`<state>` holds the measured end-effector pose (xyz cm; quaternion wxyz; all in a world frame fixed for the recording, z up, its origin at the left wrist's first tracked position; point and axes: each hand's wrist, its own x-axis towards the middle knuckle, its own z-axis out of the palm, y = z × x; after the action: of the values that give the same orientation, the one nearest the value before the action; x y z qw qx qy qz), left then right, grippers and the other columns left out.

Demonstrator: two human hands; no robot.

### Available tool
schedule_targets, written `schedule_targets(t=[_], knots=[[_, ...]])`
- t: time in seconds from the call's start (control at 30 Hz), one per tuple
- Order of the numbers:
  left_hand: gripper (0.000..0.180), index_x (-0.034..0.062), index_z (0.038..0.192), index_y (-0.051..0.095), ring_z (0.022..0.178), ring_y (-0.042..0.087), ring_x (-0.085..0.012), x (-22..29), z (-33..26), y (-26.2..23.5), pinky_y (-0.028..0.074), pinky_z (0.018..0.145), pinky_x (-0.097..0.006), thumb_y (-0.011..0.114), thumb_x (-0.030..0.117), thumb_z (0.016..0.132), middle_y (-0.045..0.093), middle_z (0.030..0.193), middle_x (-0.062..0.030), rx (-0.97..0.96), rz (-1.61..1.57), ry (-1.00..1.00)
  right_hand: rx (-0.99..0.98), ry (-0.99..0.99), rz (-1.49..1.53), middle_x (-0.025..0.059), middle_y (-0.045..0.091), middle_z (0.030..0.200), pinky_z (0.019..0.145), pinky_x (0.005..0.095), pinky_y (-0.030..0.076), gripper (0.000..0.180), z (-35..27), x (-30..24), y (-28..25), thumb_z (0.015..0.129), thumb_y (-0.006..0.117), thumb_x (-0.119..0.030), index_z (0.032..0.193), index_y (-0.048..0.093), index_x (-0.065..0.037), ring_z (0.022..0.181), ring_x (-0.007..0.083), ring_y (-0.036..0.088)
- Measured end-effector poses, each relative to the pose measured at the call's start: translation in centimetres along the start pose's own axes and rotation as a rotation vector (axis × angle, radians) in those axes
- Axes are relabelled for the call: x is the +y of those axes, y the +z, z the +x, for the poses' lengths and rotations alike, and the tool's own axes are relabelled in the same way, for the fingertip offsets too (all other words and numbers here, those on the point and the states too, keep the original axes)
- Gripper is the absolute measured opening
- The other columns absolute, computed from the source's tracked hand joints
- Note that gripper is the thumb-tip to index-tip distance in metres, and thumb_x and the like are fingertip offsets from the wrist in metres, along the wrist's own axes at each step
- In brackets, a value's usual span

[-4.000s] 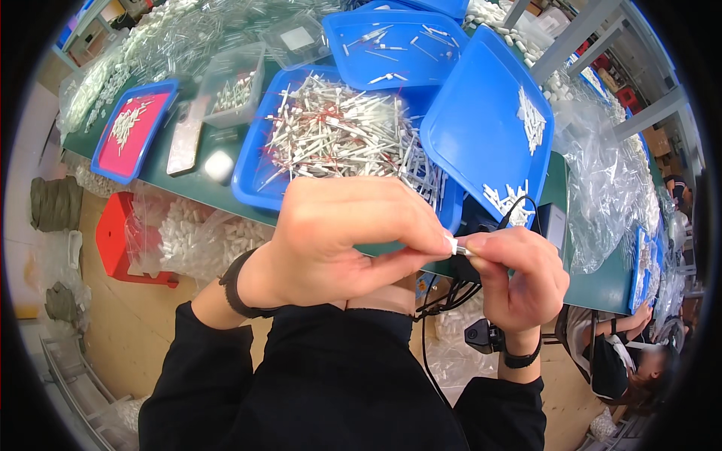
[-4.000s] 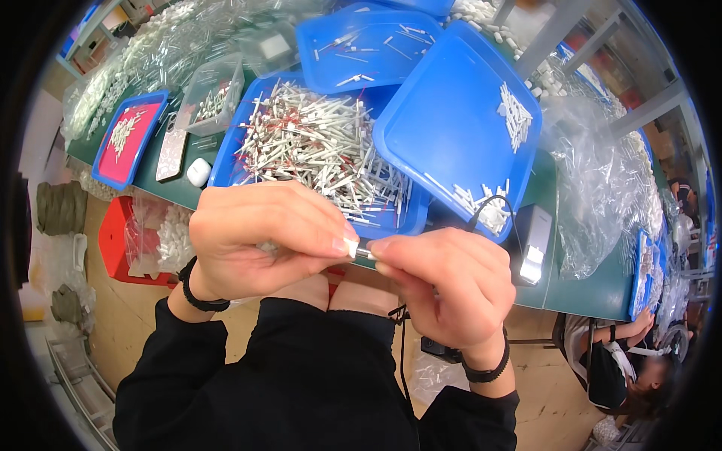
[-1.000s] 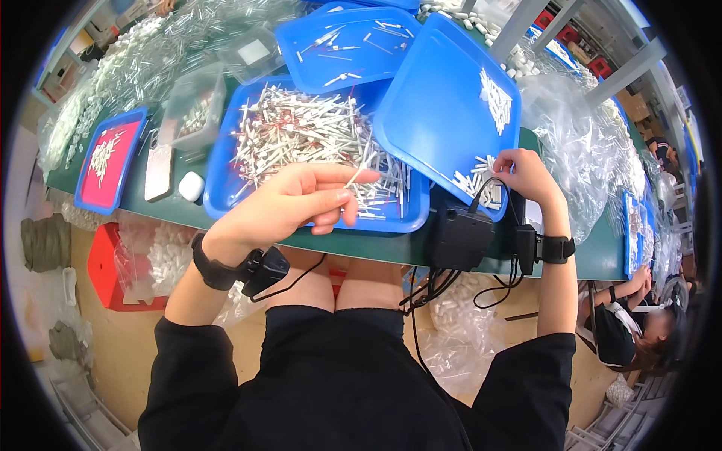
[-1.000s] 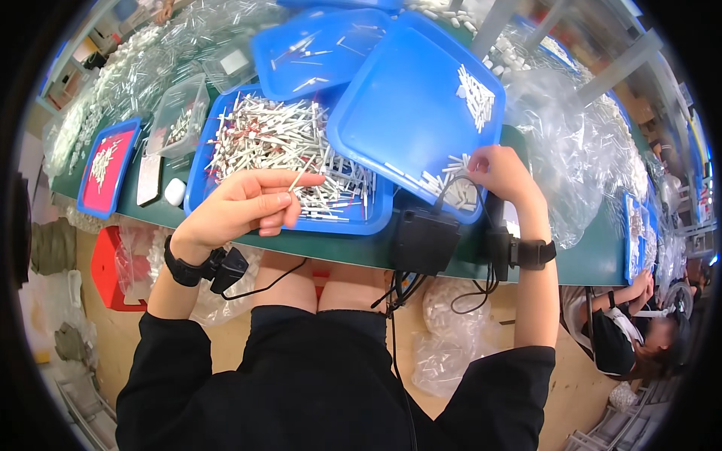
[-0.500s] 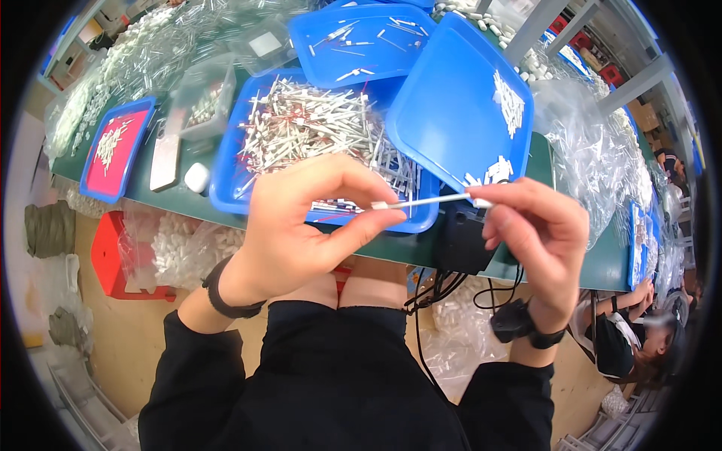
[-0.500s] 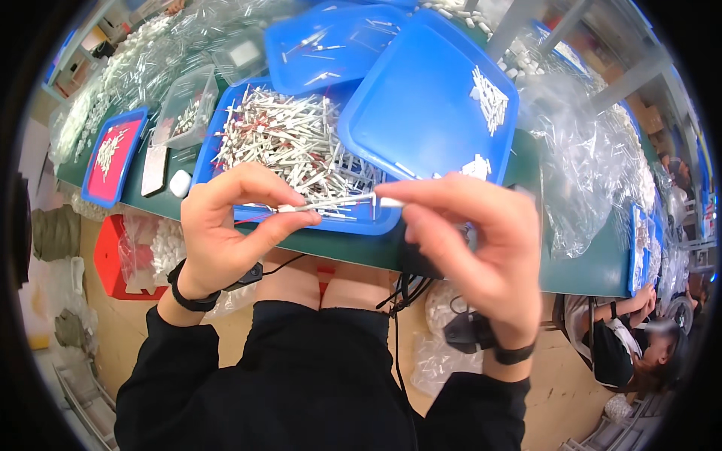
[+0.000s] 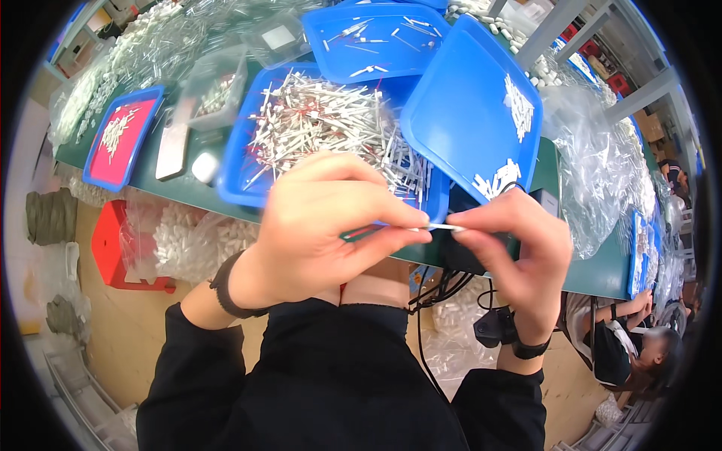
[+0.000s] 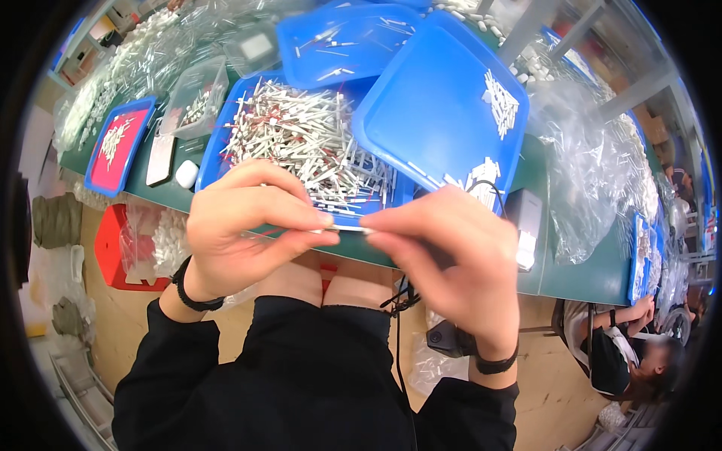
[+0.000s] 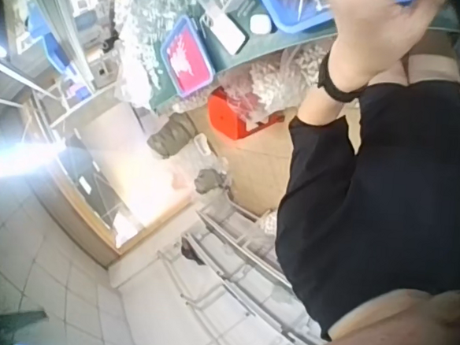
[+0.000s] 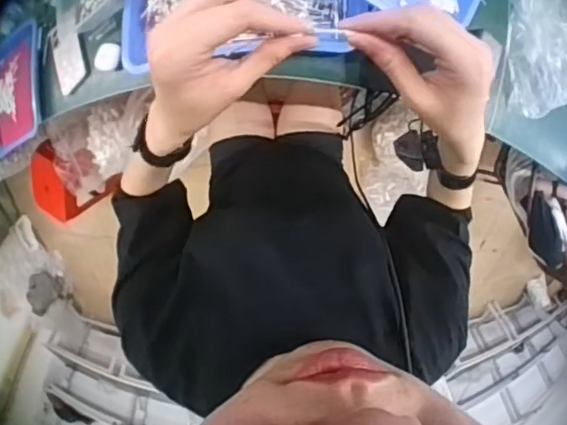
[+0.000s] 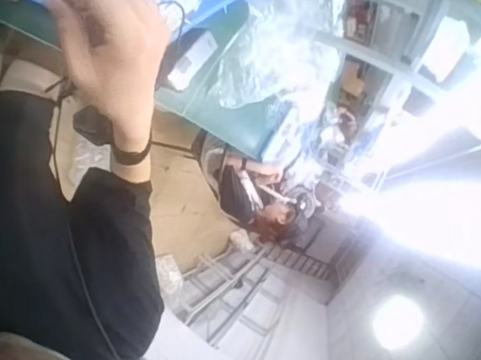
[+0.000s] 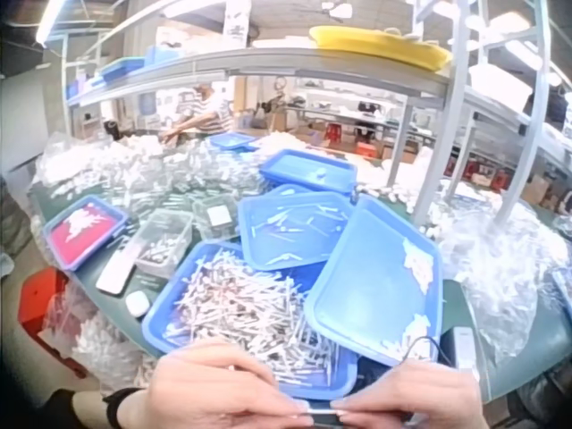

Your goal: The person repeatedly picks up small white cylindrical components and thin metal rods from blue trays on a workbench. They insert the rods into the components by hand and place the assembled units into a separate blue tray. The process is repetitive and performed one at a time.

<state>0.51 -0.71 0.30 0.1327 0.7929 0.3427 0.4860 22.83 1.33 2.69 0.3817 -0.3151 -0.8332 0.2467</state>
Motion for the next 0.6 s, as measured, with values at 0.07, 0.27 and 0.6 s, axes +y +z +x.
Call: schedule_targets(t=[0.07,0.27,0.6], knots=[[0.024,0.0041,0.083,0.071,0.069,0.06,-0.0169,-0.1,-0.1,0.4,0.046,0.057,-0.026,0.078,-0.003,0.061,0.065,0.072,-0.0064,0.002,-0.028,-0.023,0.036,-0.205,-0.221,0.0059,0.065,0.074,0.052,0.0274,0.045,0.018,0.6,0.2,1.3,0.066,0.073,0.003,0.082,0.068,-0.003,0.06,0.0187,0.058],[0.025,0.0037,0.087,0.072,0.068,0.061,-0.0168,-0.3,-0.4,0.7,0.047,0.058,-0.026,0.076,-0.004,0.063,0.067,0.073,-0.006,0.005,-0.092,-0.114,0.201,-0.252,-0.309,0.0035,0.061,0.066,0.051,0.029,0.045,0.016,0.2,0.4,2.6,0.063,0.074,0.0,0.077,0.066,-0.005,0.06,0.0206,0.057],[0.018,0.0057,0.079,0.068,0.066,0.061,-0.018,-0.6,-0.4,0.4,0.045,0.059,-0.028,0.076,0.0,0.063,0.065,0.072,-0.0045,-0.011,-0.007,0.003,0.124,-0.106,-0.034,0.0029,0.065,0.074,0.056,0.0277,0.047,0.02,-0.4,0.8,3.3,0.067,0.077,-0.005,0.08,0.062,-0.005,0.06,0.0194,0.059]])
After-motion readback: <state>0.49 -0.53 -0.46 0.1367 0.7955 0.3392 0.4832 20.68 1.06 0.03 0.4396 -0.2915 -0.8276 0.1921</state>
